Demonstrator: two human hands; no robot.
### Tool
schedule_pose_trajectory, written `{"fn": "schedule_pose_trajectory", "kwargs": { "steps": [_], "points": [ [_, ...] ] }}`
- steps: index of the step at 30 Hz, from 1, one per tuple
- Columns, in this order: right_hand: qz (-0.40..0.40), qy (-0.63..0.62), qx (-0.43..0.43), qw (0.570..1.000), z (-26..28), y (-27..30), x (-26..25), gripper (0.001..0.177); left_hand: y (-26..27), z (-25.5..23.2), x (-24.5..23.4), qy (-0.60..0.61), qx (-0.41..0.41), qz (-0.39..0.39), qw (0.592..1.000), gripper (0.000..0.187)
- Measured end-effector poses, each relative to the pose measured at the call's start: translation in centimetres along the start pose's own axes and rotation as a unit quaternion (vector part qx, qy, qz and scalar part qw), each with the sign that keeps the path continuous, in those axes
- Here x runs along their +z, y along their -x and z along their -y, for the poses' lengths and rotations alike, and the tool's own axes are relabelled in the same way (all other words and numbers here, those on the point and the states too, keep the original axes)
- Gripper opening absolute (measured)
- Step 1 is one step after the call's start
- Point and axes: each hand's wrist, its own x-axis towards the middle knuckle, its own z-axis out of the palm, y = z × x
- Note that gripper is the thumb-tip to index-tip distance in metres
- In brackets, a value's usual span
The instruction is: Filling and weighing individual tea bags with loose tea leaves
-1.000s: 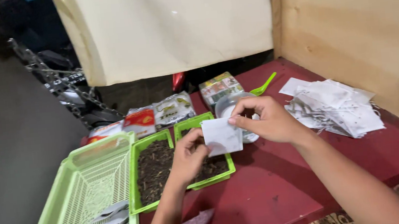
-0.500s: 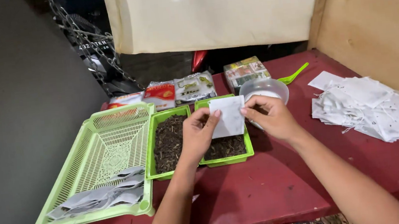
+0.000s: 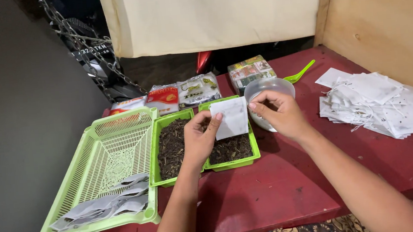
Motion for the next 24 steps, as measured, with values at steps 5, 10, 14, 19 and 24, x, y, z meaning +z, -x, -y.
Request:
{"fn": "schedule_pose_trajectory", "kwargs": {
  "steps": [5,10,14,19,24],
  "points": [
    [-0.011,-0.012,0.01,1.0,-0.3,-0.1,-0.2,0.005,-0.1,-0.3,0.0,-0.002,0.005,0.0,1.0,0.008],
    [-0.02,-0.016,0.013,1.0,-0.6,-0.1,-0.3,0.006,-0.2,0.3,-0.2,-0.001,0.008,-0.004,1.0,0.007],
    [-0.021,-0.013,0.009,1.0,-0.2,-0.1,-0.1,0.005,-0.1,-0.9,0.2,0.005,0.014,-0.006,1.0,0.007],
    [-0.013,-0.01,0.007,1.0,0.7,0.3,0.0,0.005,-0.2,-4.8,0.5,0.016,-0.004,-0.028,0.999,0.012],
    [0.045,0.048,-0.099,0.993,1.9,0.6,0.7,0.008,-4.3,-6.7,-1.6,0.263,0.032,-0.112,0.958,0.009]
  ]
}}
